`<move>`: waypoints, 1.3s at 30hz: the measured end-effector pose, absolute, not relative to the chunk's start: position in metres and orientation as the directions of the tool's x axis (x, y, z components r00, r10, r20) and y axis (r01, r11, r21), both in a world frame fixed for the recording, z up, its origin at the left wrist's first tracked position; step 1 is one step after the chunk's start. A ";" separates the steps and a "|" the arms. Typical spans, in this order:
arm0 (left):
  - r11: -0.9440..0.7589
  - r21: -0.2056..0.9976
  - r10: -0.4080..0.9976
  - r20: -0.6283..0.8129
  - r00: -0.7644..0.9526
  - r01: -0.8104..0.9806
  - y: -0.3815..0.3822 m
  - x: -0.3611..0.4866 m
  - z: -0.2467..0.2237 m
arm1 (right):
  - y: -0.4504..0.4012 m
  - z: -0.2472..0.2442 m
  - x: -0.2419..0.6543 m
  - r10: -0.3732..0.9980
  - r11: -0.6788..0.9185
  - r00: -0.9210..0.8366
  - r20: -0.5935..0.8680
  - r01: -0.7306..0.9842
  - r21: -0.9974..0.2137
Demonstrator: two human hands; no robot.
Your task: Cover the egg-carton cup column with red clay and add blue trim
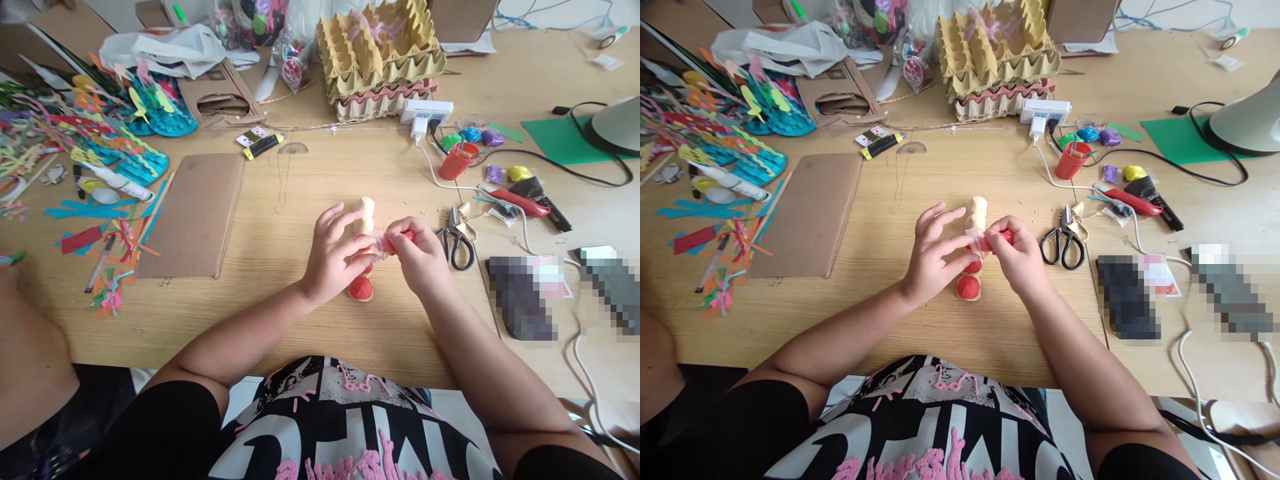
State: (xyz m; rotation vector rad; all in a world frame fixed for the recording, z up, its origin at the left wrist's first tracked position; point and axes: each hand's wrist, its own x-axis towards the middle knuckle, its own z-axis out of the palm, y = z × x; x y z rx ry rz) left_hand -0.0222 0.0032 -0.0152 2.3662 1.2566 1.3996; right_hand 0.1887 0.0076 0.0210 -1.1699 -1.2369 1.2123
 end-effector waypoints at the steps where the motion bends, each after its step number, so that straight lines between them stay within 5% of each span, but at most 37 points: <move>1: -0.644 0.482 0.707 0.672 0.220 0.595 0.002 -0.022 -0.014 | 0.006 0.020 0.187 0.999 0.040 -0.015 0.040 -0.012 -0.999; 18: -0.652 0.562 0.739 0.623 0.258 0.509 0.002 -0.023 -0.006 | -0.006 0.030 0.182 0.937 0.335 -0.165 0.307 0.187 -0.923; 29: -0.674 0.522 0.692 0.693 0.200 0.522 -0.003 -0.026 0.002 | -0.001 0.032 0.183 0.919 -0.073 -0.394 -0.004 -0.162 -0.984; 39: -0.665 0.517 0.697 0.690 0.197 0.539 -0.002 -0.024 -0.001 | -0.006 0.025 0.173 0.926 -0.107 -0.378 0.004 -0.272 -0.956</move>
